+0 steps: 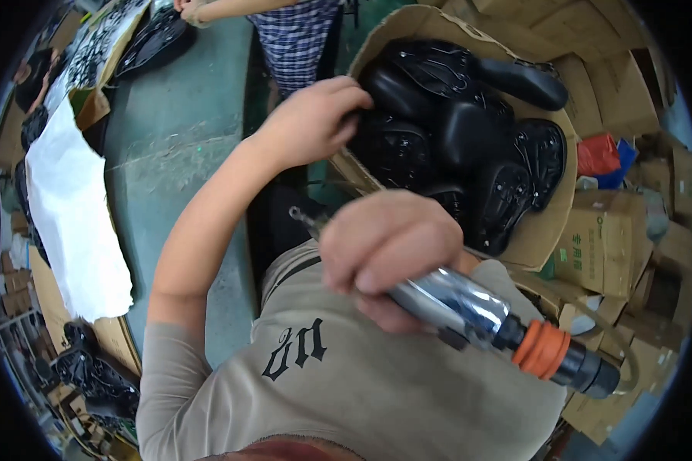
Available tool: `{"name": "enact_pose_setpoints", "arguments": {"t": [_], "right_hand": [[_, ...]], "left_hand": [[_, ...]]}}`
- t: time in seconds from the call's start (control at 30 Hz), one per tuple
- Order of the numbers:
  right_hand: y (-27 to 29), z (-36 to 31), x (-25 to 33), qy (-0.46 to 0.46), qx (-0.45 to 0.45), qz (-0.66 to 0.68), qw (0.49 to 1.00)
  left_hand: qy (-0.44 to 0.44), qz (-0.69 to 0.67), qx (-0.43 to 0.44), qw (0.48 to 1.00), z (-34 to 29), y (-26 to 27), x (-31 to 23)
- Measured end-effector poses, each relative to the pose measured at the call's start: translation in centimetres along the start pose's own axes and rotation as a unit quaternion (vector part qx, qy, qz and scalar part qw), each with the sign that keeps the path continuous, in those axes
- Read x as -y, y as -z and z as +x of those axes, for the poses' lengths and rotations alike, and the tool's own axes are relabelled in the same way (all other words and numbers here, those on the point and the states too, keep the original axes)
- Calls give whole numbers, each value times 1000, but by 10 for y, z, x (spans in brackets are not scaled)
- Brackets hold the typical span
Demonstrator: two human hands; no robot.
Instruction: The recorder is assembling bicycle seats at a factory workbench by aligning components and using a pneumatic screwdriver to fasten them.
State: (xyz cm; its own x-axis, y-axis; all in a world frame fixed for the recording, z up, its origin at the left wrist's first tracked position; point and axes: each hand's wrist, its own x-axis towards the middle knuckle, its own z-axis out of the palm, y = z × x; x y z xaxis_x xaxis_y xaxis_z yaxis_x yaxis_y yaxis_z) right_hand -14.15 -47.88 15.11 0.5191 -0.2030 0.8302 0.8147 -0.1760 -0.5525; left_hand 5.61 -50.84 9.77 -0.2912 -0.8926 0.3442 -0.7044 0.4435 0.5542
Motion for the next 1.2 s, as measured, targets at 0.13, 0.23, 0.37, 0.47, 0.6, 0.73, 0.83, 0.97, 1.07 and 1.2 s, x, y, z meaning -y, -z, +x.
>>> {"name": "enact_pose_setpoints", "arguments": {"t": [0.13, 0.23, 0.37, 0.47, 0.6, 0.73, 0.83, 0.97, 1.07, 1.2], "right_hand": [[11, -22, 26, -11, -35, 0, 999], [25, -34, 27, -27, -43, 9, 999], [38, -43, 30, -36, -23, -7, 999], [41, -48, 33, -62, -36, -13, 997], [48, -50, 33, -84, -61, -10, 995], [52, -45, 30, -73, -40, -16, 996], [52, -42, 30, -64, -7, -21, 998], [48, -32, 32, -53, 2, -7, 999], [37, -28, 26, -37, 2, 40, 999], [20, -8, 15, -18, 26, 86, 996]], "left_hand": [[108, 64, 294, 947, 81, -87, -9], [120, 130, 383, 906, 92, -140, 2], [45, 171, 331, 927, 85, -173, 13], [0, 231, 339, 912, 89, -184, 11], [-162, 323, 366, 858, 91, -195, 5], [-177, 333, 480, 792, 76, -214, 0], [-189, 381, 451, 785, 76, -202, -5], [-225, 309, 179, 907, 76, -142, -3], [-127, 196, -116, 965, 64, -79, -19], [18, 84, -380, 921, -6, 0, -25]]}}
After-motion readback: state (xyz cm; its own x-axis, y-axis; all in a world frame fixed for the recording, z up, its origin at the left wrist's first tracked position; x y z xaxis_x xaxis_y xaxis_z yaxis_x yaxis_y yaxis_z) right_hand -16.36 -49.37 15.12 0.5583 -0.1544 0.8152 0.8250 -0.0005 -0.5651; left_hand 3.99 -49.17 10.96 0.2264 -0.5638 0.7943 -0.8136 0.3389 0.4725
